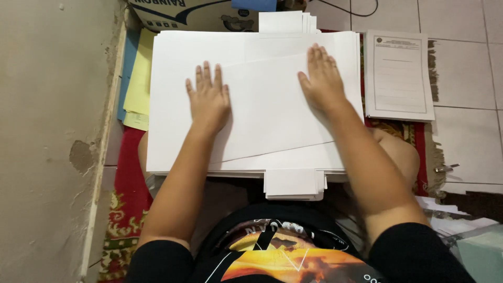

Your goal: Stacking and aligning large sheets of paper into a neat pile.

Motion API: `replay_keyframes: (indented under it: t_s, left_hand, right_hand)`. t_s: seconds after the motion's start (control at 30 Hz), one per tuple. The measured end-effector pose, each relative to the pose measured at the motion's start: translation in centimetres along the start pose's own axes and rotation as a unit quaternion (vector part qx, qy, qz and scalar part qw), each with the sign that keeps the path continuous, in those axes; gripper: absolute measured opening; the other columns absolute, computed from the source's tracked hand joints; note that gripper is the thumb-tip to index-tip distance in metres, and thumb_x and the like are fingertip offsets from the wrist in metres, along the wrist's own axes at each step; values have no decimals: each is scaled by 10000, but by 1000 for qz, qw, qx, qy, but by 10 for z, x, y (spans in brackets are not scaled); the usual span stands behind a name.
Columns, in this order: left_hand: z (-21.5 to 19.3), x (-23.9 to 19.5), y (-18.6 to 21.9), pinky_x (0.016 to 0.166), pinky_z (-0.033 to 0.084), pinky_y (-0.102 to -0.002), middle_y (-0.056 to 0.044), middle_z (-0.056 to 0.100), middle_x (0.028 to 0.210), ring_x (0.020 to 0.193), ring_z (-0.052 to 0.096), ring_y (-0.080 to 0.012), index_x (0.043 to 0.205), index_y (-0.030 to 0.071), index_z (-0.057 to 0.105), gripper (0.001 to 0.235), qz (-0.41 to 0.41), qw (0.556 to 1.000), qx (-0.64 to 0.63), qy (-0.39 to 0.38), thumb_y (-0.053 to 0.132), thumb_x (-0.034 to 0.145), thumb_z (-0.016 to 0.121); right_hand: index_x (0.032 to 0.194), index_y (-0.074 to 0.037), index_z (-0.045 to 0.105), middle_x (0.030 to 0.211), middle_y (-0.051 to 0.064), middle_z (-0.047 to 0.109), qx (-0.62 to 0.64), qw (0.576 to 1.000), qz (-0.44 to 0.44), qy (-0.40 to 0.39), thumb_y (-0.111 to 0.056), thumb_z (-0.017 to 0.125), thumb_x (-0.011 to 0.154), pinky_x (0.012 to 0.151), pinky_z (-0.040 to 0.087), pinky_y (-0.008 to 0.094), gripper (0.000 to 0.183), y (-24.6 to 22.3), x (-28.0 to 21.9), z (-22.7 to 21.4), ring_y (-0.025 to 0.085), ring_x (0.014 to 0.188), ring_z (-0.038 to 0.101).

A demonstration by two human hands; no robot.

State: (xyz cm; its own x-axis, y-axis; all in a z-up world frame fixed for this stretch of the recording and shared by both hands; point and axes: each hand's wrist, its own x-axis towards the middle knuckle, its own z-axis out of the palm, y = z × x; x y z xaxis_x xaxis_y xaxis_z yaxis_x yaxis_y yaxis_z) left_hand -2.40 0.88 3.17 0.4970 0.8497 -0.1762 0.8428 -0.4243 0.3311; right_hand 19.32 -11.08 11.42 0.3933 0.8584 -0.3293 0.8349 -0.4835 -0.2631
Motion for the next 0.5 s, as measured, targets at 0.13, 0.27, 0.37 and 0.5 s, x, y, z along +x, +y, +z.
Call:
replay_keyframes:
  t_s: [0.13,0.27,0.37,0.5]
  left_hand:
    - [-1,-31,-29,1243,-103,-541,-63,-152,1694,1553,-148,-224,1624,126,-34,636,-7,999,15,-38,371,1082,191]
    - [31,-63,-58,1201,-15,-641,-256,177,1682,1565,53,-412,1604,20,303,603,109,991,24,79,325,1083,302]
    - [46,-85,-45,1183,-55,-670,-274,164,1681,1559,-13,-440,1599,12,316,611,130,987,40,87,325,1074,338]
    - [54,-96,-2,1134,-142,-712,-282,94,1682,1545,-93,-451,1619,55,260,662,58,997,20,53,390,1055,352]
  right_hand:
    - [1622,-23,8,1719,140,-30,-34,996,-66,47,-393,254,1056,1275,-27,392,720,83,14,53,237,1586,-33]
    - [1612,46,245,1689,248,216,-97,976,-134,140,-403,321,1085,1252,48,531,697,110,-39,81,373,1570,178]
    - [1624,10,191,1704,210,164,-137,980,-91,115,-421,270,1097,1249,-59,530,686,110,-53,100,326,1582,101]
    - [1614,46,188,1693,264,135,-92,986,-128,54,-429,427,1038,1227,-36,596,784,55,-67,115,368,1578,78]
